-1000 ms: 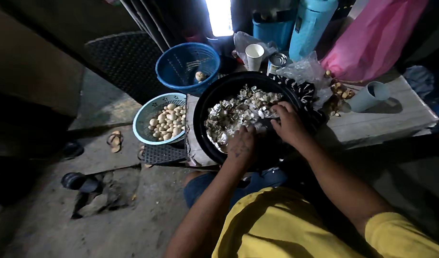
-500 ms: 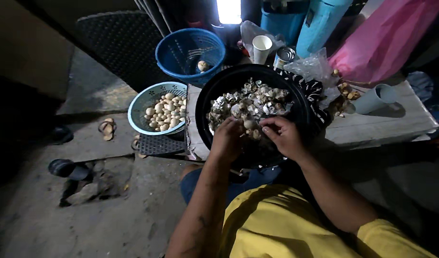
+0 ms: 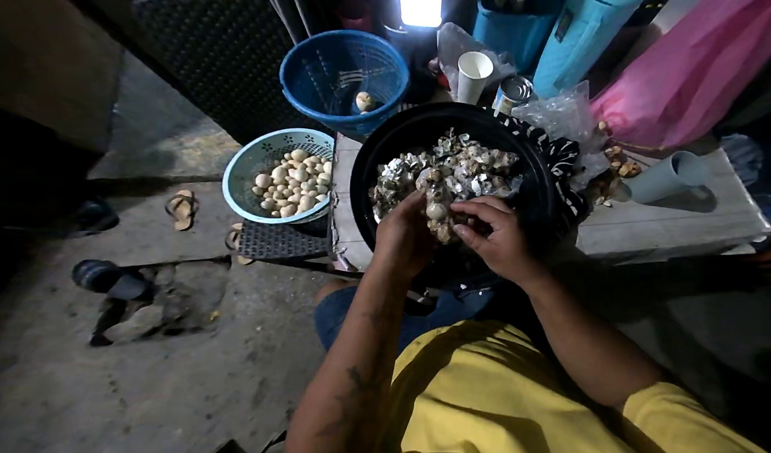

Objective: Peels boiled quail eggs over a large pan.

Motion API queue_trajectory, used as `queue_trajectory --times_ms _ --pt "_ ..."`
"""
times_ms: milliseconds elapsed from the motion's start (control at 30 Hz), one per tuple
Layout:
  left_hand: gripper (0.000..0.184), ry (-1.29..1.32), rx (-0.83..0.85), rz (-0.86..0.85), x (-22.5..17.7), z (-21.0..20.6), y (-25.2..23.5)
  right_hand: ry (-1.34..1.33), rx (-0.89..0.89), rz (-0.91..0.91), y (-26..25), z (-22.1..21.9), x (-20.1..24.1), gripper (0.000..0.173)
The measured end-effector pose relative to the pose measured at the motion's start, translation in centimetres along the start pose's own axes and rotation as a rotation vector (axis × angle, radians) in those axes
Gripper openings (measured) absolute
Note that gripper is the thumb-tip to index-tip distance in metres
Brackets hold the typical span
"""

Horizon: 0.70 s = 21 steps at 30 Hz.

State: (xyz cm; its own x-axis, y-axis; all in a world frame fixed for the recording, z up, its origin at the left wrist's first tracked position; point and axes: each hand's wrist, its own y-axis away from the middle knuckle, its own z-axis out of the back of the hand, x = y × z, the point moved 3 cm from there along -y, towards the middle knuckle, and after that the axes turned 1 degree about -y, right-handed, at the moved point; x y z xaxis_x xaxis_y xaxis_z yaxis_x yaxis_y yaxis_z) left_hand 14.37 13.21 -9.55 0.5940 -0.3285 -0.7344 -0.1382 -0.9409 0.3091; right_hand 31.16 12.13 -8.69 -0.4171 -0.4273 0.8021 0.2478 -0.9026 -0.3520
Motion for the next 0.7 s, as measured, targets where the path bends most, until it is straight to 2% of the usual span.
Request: queue_trajectory --times_ms 67,100,133,200,233,333,400,500,600,700 --pt "0.056 -0.035 0.125 0.025 -0.1 -0.1 0.6 0.045 -0.007 0.035 -0.1 -0.4 0.6 0.037" --pt "0.060 -0.062 0.163 0.026 0.0 -0.2 0.7 0.083 -0.022 0.058 -0.1 -0.7 0.8 0.041" --pt "0.054 -0.082 0.182 0.022 0.2 -0.1 0.7 0.116 -0.036 0.074 -0.1 -1.0 1.0 0.046" --pt "0.043 -0.118 0.153 0.017 0.4 0.0 0.6 0.147 -0.047 0.088 -0.2 -1.5 1.2 0.051" --pt "0.046 -0.121 0.130 0.019 0.4 0.0 0.5 0.146 -0.047 0.090 -0.3 -1.7 1.2 0.053" --pt "0.073 -0.044 0.098 0.046 0.0 0.1 0.7 0.154 -0.029 0.065 -0.5 -1.7 1.5 0.054" --pt "0.078 0.016 0.094 0.065 0.1 0.2 0.7 0.168 -0.019 0.060 -0.6 -1.6 1.7 0.054" --pt "0.079 0.034 0.107 0.085 0.3 0.1 0.7 0.172 0.007 0.121 -0.7 -1.2 1.7 0.050" --pt "0.079 0.003 0.111 0.080 0.3 0.0 0.6 0.194 0.063 0.202 -1.0 -0.8 1.7 0.033" --pt "0.080 -0.023 0.087 0.082 0.4 0.0 0.3 0.305 0.111 0.212 -1.6 -0.4 1.8 0.030"
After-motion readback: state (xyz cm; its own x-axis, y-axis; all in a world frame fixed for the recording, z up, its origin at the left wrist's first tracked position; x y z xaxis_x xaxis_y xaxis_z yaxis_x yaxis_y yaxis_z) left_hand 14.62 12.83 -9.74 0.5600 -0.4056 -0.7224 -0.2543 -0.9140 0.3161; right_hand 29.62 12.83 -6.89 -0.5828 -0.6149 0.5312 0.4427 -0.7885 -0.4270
